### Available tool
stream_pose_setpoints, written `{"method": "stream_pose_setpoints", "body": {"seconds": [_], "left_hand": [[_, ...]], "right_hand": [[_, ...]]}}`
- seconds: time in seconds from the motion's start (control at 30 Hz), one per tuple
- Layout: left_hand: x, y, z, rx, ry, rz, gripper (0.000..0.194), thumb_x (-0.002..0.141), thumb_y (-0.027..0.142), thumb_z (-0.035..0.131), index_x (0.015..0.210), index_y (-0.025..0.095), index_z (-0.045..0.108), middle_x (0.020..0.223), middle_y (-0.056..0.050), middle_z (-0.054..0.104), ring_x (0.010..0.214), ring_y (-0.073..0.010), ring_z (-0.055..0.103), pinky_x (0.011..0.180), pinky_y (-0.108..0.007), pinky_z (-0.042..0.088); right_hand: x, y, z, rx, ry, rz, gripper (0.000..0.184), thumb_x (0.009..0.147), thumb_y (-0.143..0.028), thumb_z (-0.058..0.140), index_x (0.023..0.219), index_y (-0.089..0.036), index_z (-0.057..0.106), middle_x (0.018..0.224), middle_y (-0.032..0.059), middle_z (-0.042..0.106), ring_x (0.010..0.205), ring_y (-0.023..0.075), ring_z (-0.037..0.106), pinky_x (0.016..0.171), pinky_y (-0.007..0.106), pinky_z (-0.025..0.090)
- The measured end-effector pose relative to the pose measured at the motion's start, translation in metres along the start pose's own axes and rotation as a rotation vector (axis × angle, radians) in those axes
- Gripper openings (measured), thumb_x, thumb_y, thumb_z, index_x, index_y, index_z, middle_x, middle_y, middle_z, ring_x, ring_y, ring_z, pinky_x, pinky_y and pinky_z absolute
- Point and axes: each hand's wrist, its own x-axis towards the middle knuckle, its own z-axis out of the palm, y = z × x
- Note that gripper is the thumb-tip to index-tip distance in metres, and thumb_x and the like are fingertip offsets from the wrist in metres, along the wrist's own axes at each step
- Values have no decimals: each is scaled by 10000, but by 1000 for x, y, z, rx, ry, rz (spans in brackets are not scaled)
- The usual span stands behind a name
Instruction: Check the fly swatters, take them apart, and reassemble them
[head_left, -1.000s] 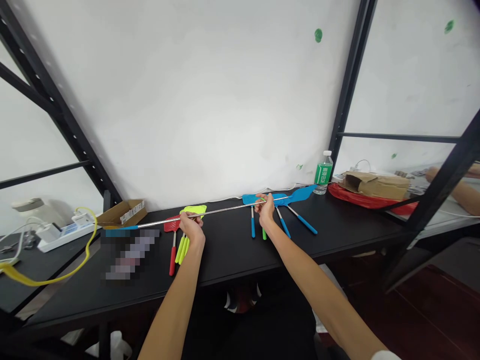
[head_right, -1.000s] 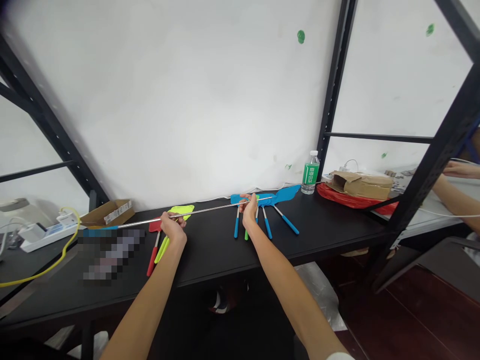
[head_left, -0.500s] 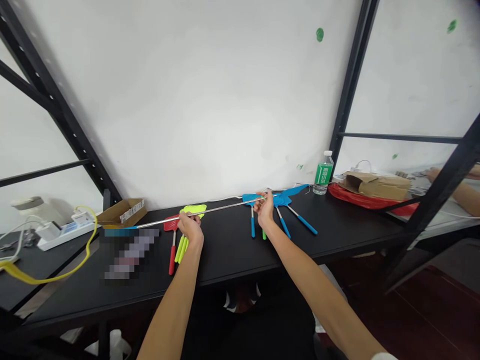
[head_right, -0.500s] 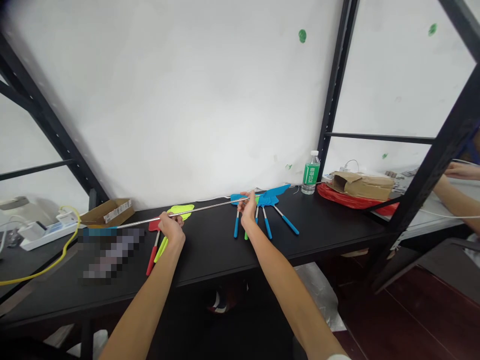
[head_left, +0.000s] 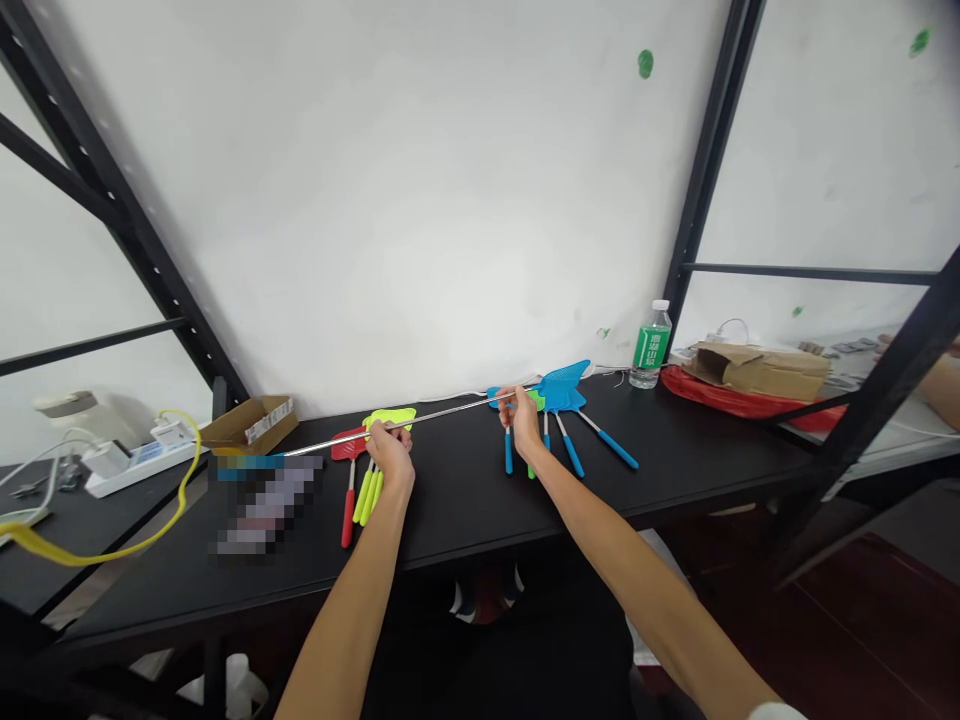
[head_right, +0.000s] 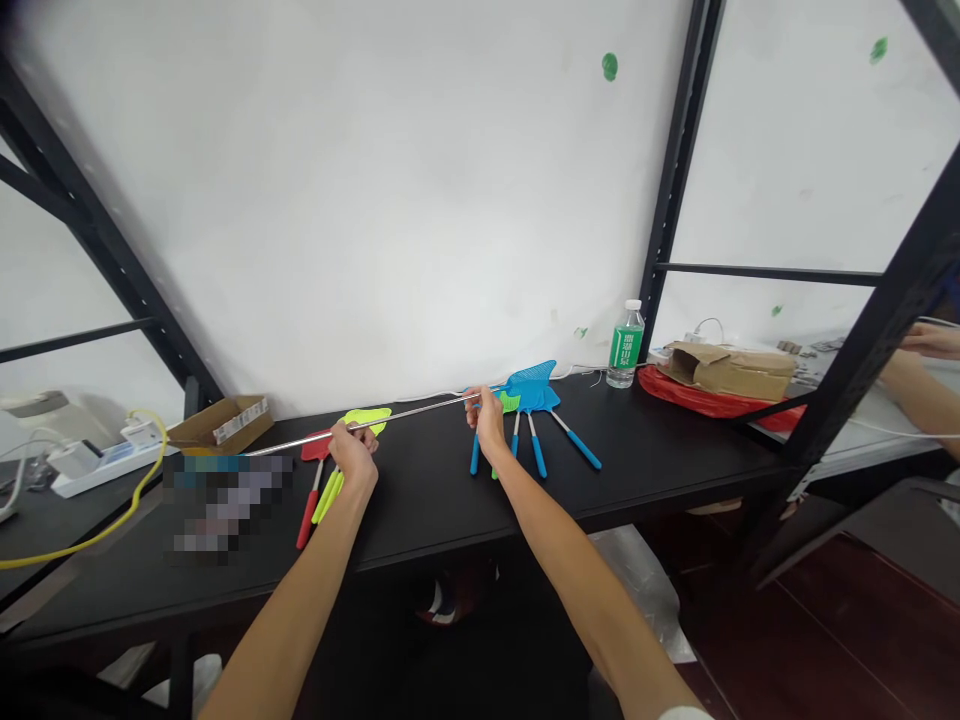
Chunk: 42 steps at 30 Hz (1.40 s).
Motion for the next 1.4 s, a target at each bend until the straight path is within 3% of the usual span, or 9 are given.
{"method": "stream_pose_setpoints", "body": {"seconds": [0.17, 0.33, 0.47, 0.7, 0.83, 1.0, 1.27, 1.33, 1.4], "left_hand": [[8, 2, -4, -4, 120, 7, 215, 786, 342, 444, 641, 235, 327, 488, 91, 280, 369, -75, 315, 373, -206, 196], [7, 3, -3, -2, 118, 18, 216, 765, 326, 455, 631, 238, 311, 486, 89, 287, 368, -73, 306, 371, -210, 197], [2, 5, 0, 26, 108, 41, 253, 778, 327, 461, 615, 241, 286, 474, 88, 271, 370, -70, 297, 372, -212, 191], [1, 3, 0, -19, -37, 53, 332, 848, 395, 449, 605, 238, 285, 473, 87, 259, 367, -69, 278, 374, -208, 194], [-2, 2, 1, -6, -81, 56, 367, 878, 395, 417, 577, 237, 279, 459, 71, 275, 367, -75, 269, 370, -214, 193], [-10, -2, 6, 35, -256, 35, 429, 907, 438, 387, 547, 235, 274, 441, 55, 283, 368, -73, 233, 371, -214, 168], [-19, -9, 9, 104, -524, -56, 433, 873, 441, 486, 540, 230, 307, 473, 51, 285, 390, -77, 255, 379, -216, 194], [-18, -8, 9, 115, -524, -80, 446, 862, 475, 507, 539, 227, 327, 474, 53, 292, 388, -79, 268, 379, -219, 203], [-14, -5, 6, 81, -417, -76, 476, 857, 531, 500, 532, 226, 333, 466, 64, 266, 378, -76, 253, 378, -220, 197]], "right_hand": [[5, -9, -5, 171, 99, 115, 487, 824, -706, 540, 928, -232, 583, 675, -18, 558, 458, 100, 443, 411, 252, 329], [14, -14, -16, 340, 227, 127, 456, 829, -686, 573, 848, -236, 504, 716, -12, 594, 481, 97, 479, 416, 257, 361], [16, -13, -20, 326, 294, 85, 402, 808, -595, 662, 801, -232, 489, 687, -35, 568, 478, 83, 449, 419, 246, 349], [16, -9, -20, 160, 279, 47, 342, 762, -515, 727, 871, -198, 662, 610, -54, 490, 466, 73, 409, 418, 239, 304], [16, -4, -19, 150, 244, 30, 330, 738, -498, 751, 852, -195, 688, 578, -60, 465, 457, 68, 374, 414, 239, 288], [9, 0, -7, 99, 151, 21, 350, 714, -514, 772, 762, -180, 675, 563, -43, 482, 460, 67, 366, 403, 236, 273], [9, -8, -9, 319, 198, 143, 388, 836, -581, 609, 965, -224, 689, 730, -16, 551, 489, 70, 442, 412, 235, 320], [11, -9, -14, 355, 238, 149, 382, 872, -580, 555, 934, -224, 677, 724, -19, 541, 480, 68, 427, 421, 239, 333], [14, -10, -19, 375, 292, 141, 369, 890, -566, 530, 889, -219, 655, 702, -26, 529, 467, 67, 405, 421, 240, 333]]}}
